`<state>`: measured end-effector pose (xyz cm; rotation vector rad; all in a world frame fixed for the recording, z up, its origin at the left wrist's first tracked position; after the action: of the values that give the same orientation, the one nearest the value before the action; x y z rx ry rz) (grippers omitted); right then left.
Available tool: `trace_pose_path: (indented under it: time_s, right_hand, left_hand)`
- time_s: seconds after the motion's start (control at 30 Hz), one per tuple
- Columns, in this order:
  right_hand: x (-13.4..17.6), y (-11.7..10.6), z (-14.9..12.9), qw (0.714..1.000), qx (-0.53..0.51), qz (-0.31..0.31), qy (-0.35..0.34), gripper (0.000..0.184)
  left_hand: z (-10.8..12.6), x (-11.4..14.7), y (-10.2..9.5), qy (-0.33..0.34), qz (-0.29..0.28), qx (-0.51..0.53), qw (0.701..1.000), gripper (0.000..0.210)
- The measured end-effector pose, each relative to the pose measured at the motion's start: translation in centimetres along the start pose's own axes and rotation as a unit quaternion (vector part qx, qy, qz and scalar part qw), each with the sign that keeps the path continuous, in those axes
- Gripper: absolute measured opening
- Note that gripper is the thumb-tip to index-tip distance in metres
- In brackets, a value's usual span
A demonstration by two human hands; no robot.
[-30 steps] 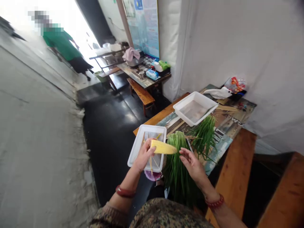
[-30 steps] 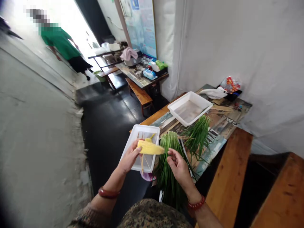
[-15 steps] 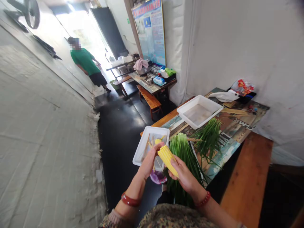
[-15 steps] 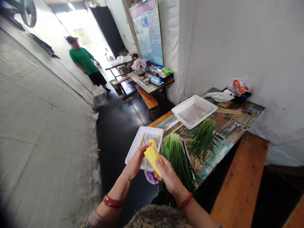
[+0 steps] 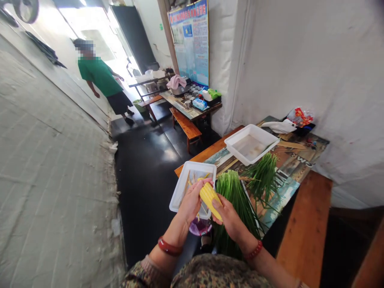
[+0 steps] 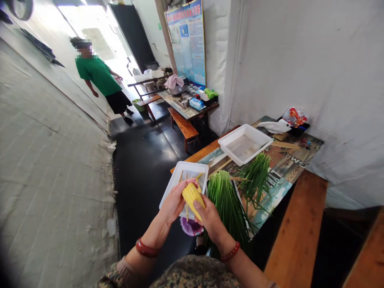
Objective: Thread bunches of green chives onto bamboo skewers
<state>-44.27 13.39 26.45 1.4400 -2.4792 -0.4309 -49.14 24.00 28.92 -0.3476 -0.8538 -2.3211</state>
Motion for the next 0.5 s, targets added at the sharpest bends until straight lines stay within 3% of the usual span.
trace_pose_path:
  time_s: [0.1,0.37,0.5]
  right_hand:
    - [-0.5,0.8,0.2,1.0,0.017,0.006,0.007,0.05]
    - [-2.0,1.7,1.0,0.999,0.013,0.007,0.031,0.056]
    - [-2.5,1.6,2.2,0.997,0.05,0.036,0.055,0.062]
  left_hand:
    - [0.6,-0.2,-1.1,-0.012,-0.007,0.035,0.999,0.035]
    - [1.4,-1.7,-3.4,-0.046,-0.038,-0.003,0.998,0.04]
    - [2.2,-2.7,-6.2,0.017,0.065,-0.128,0.989,0.033]
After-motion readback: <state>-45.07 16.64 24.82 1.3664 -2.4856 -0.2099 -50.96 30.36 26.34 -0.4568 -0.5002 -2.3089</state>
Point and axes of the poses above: each hand's wrist, its own x-axis away from the middle knuckle, its own y-axis out of the palm, z = x × y, the point moved 6 cm from there along -x, towards the middle knuckle, and after that the axes turned 12 degrees about -y, right-handed, at the moved point
